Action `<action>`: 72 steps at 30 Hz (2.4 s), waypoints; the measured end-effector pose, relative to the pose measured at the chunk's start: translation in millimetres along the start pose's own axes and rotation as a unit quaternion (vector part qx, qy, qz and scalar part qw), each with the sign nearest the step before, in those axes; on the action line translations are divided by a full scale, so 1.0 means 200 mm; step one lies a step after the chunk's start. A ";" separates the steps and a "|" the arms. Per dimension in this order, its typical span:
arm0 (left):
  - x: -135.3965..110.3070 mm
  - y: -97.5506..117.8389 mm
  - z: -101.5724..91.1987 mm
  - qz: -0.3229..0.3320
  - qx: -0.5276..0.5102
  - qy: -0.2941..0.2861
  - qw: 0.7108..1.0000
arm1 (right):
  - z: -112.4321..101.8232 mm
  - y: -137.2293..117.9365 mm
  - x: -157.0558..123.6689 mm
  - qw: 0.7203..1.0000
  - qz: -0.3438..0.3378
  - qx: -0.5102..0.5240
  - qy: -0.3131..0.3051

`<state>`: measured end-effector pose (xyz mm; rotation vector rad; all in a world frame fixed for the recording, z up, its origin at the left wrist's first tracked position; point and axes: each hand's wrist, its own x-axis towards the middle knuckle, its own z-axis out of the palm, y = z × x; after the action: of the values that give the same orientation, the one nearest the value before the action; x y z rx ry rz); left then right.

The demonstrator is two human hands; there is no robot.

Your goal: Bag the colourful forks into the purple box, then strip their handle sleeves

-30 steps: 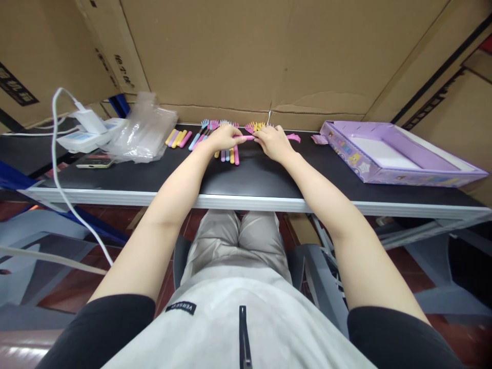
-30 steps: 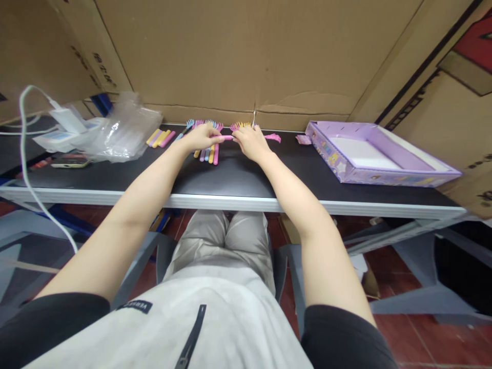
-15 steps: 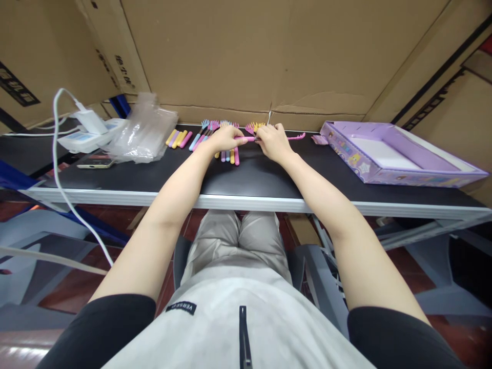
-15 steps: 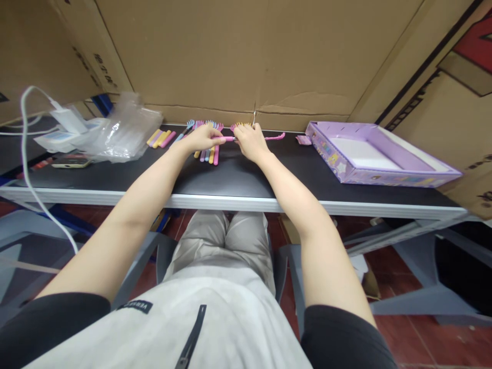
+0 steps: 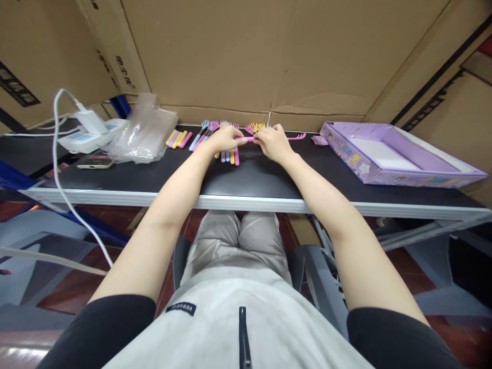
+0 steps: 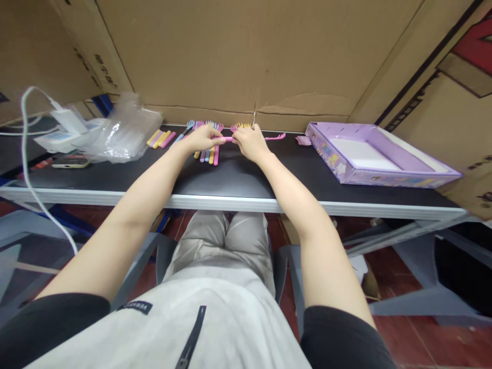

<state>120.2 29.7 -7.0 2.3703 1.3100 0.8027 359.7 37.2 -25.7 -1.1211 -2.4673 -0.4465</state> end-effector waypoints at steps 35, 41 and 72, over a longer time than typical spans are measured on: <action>0.02 -0.05 0.01 -0.003 0.017 -0.003 1.000 | 0.05 0.04 0.00 0.999 -0.021 0.015 0.028; 0.03 -0.06 0.01 0.004 0.023 -0.005 1.000 | 0.05 0.04 0.00 0.999 -0.027 -0.003 0.023; 0.02 -0.05 0.01 0.001 0.032 -0.009 0.999 | 0.04 0.04 0.00 1.000 -0.028 0.012 0.007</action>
<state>117.0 37.6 -12.7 2.4227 1.3448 0.7496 364.3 45.6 -32.7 -1.0375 -2.4912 -0.4396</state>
